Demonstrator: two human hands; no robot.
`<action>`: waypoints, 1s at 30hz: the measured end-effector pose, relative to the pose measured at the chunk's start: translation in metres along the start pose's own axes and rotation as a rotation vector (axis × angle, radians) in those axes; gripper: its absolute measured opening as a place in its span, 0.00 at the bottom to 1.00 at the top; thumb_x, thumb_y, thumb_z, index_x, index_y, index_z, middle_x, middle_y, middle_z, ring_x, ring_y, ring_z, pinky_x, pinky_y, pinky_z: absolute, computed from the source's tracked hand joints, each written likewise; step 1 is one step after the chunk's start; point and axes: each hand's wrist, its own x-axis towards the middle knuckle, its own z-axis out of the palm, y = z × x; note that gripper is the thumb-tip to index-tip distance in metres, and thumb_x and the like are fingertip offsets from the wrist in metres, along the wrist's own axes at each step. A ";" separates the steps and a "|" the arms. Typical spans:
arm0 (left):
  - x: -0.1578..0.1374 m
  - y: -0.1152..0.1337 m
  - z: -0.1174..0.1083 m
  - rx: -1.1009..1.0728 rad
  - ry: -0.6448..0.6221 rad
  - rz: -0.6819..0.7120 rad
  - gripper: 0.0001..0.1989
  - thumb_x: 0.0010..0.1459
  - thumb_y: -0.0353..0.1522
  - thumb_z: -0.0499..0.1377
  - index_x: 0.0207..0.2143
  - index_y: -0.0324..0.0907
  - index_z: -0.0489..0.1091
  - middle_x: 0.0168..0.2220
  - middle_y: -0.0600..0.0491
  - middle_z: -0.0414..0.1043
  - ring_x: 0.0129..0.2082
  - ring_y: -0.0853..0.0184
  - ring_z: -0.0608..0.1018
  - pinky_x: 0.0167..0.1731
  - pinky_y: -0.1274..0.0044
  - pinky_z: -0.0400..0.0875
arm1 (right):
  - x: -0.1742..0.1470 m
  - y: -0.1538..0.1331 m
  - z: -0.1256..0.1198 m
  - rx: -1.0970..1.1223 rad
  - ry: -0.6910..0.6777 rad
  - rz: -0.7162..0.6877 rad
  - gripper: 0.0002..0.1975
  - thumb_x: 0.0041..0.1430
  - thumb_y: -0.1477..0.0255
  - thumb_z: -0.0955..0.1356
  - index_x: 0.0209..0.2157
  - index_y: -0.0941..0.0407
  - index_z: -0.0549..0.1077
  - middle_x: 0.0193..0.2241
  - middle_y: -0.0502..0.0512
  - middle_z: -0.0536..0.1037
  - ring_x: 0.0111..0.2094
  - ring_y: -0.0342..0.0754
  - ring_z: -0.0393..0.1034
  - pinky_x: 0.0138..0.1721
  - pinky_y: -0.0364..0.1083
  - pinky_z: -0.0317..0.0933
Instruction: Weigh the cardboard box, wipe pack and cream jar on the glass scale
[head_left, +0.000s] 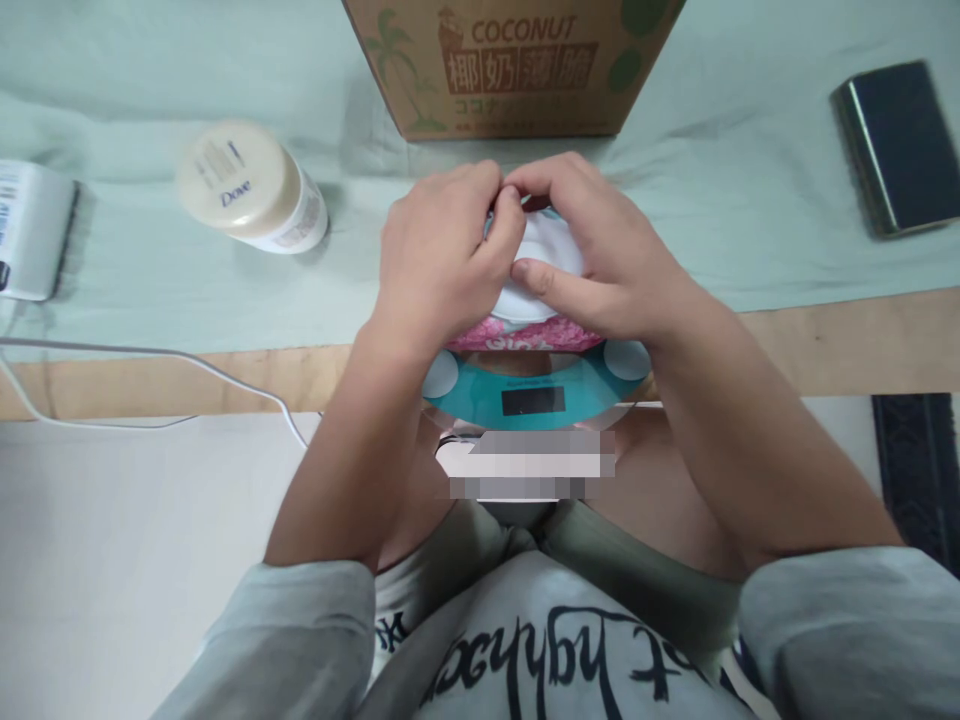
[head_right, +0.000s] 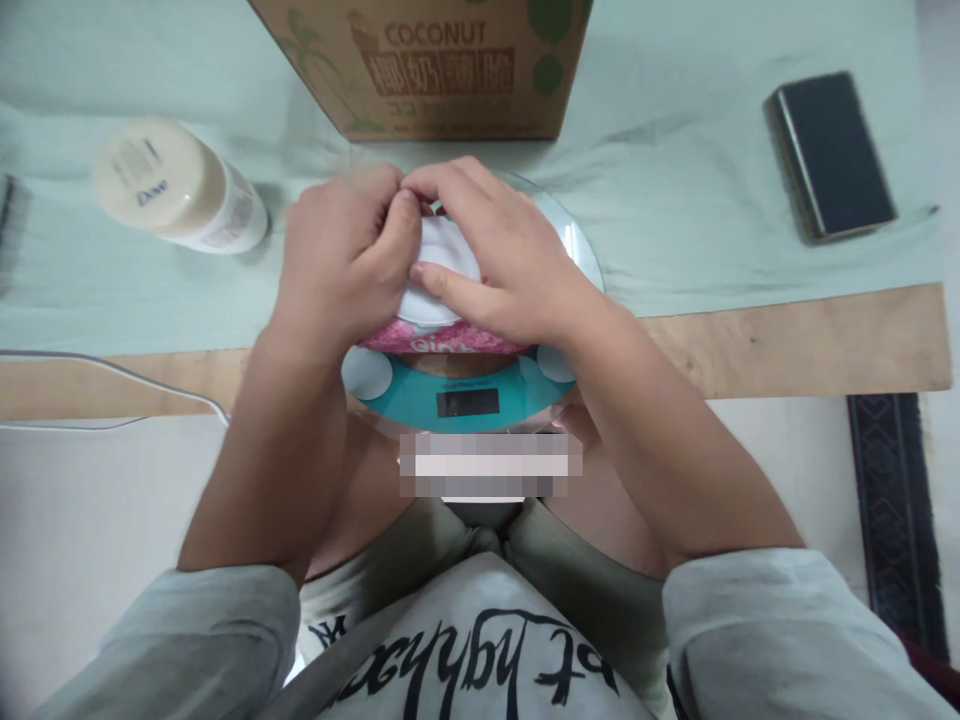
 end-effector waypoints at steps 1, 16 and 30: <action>0.001 0.000 0.000 -0.004 -0.004 -0.002 0.14 0.70 0.33 0.48 0.28 0.46 0.55 0.38 0.46 0.78 0.45 0.51 0.79 0.39 0.64 0.55 | 0.000 -0.001 -0.001 0.000 -0.006 0.005 0.33 0.64 0.45 0.62 0.60 0.54 0.68 0.56 0.61 0.73 0.57 0.55 0.68 0.62 0.55 0.67; 0.000 -0.003 0.003 -0.048 -0.014 0.028 0.13 0.75 0.33 0.50 0.36 0.44 0.71 0.40 0.47 0.78 0.44 0.56 0.78 0.37 0.68 0.58 | 0.001 -0.013 -0.006 -0.148 -0.065 0.101 0.34 0.59 0.51 0.67 0.62 0.54 0.67 0.60 0.61 0.70 0.60 0.55 0.66 0.66 0.55 0.66; 0.001 -0.026 -0.026 -0.702 0.537 0.259 0.10 0.62 0.31 0.58 0.28 0.39 0.73 0.28 0.53 0.65 0.31 0.72 0.64 0.34 0.76 0.58 | 0.004 -0.028 -0.014 -0.216 -0.241 0.124 0.46 0.51 0.54 0.70 0.71 0.50 0.63 0.66 0.57 0.67 0.66 0.62 0.63 0.68 0.66 0.62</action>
